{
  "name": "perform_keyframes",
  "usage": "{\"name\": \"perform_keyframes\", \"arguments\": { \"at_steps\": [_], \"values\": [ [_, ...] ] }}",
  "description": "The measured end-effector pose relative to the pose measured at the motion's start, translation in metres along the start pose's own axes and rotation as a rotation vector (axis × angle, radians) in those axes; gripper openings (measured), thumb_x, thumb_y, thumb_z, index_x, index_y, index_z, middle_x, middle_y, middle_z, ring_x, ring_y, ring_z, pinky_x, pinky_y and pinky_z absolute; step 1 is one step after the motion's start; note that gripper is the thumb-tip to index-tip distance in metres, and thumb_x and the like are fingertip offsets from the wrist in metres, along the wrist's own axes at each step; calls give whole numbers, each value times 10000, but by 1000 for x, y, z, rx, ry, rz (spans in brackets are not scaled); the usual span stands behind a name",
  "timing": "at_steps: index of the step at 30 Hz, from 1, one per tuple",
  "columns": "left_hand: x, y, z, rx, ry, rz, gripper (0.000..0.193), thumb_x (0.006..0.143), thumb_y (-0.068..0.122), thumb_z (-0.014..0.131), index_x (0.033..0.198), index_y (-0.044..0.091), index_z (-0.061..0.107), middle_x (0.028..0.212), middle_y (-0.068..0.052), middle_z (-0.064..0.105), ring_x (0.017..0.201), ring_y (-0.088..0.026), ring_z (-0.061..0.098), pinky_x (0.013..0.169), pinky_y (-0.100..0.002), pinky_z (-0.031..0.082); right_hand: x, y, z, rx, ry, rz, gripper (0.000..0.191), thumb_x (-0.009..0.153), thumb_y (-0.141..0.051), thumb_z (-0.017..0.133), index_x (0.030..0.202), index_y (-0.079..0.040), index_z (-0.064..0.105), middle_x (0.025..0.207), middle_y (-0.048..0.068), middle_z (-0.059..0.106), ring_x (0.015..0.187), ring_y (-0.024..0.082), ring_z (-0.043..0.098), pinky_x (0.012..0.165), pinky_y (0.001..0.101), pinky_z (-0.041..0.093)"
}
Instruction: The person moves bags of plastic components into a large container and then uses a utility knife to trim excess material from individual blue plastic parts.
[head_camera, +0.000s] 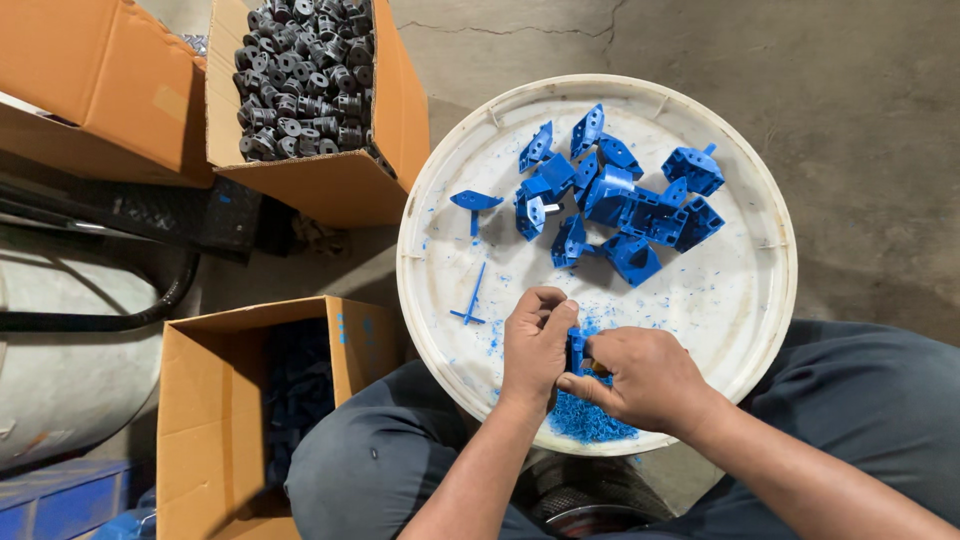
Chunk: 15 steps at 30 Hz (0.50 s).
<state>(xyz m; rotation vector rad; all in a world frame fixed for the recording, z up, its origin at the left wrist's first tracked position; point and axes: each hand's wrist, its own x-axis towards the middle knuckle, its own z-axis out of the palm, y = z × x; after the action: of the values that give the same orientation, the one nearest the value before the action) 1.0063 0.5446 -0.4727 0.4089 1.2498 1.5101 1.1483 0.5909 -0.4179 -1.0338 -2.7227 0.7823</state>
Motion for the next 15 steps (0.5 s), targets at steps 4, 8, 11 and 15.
{"name": "perform_keyframes", "arguments": {
  "at_steps": [4,8,11,15],
  "values": [
    [0,0,0,-16,1,26,137,936,106,675,1033,18,634,859,-30,642,766,-85,578,679,-246,490,-1,-2,0,116,200,-78,485,707,-514,824,688,-78,612,653,108,644,639,350,645,566,453,503],
    [0,0,-1,-4,2,23,138,939,111,678,1031,19,632,857,-32,640,759,-87,569,668,-251,482,0,-1,1,109,199,-88,491,717,-520,813,686,-78,602,650,106,634,630,348,638,559,452,499],
    [0,0,-1,0,2,30,140,939,111,679,1033,19,631,853,-35,641,757,-88,569,667,-251,482,0,-1,2,57,171,-82,507,742,-534,794,662,-77,589,626,117,610,619,360,623,551,471,482],
    [0,-1,0,-15,17,26,144,933,104,682,1034,18,626,859,-28,634,763,-86,572,669,-253,484,-1,-1,3,31,133,-73,527,780,-558,753,631,-84,577,600,112,592,608,364,614,541,479,471]
  ]
}}
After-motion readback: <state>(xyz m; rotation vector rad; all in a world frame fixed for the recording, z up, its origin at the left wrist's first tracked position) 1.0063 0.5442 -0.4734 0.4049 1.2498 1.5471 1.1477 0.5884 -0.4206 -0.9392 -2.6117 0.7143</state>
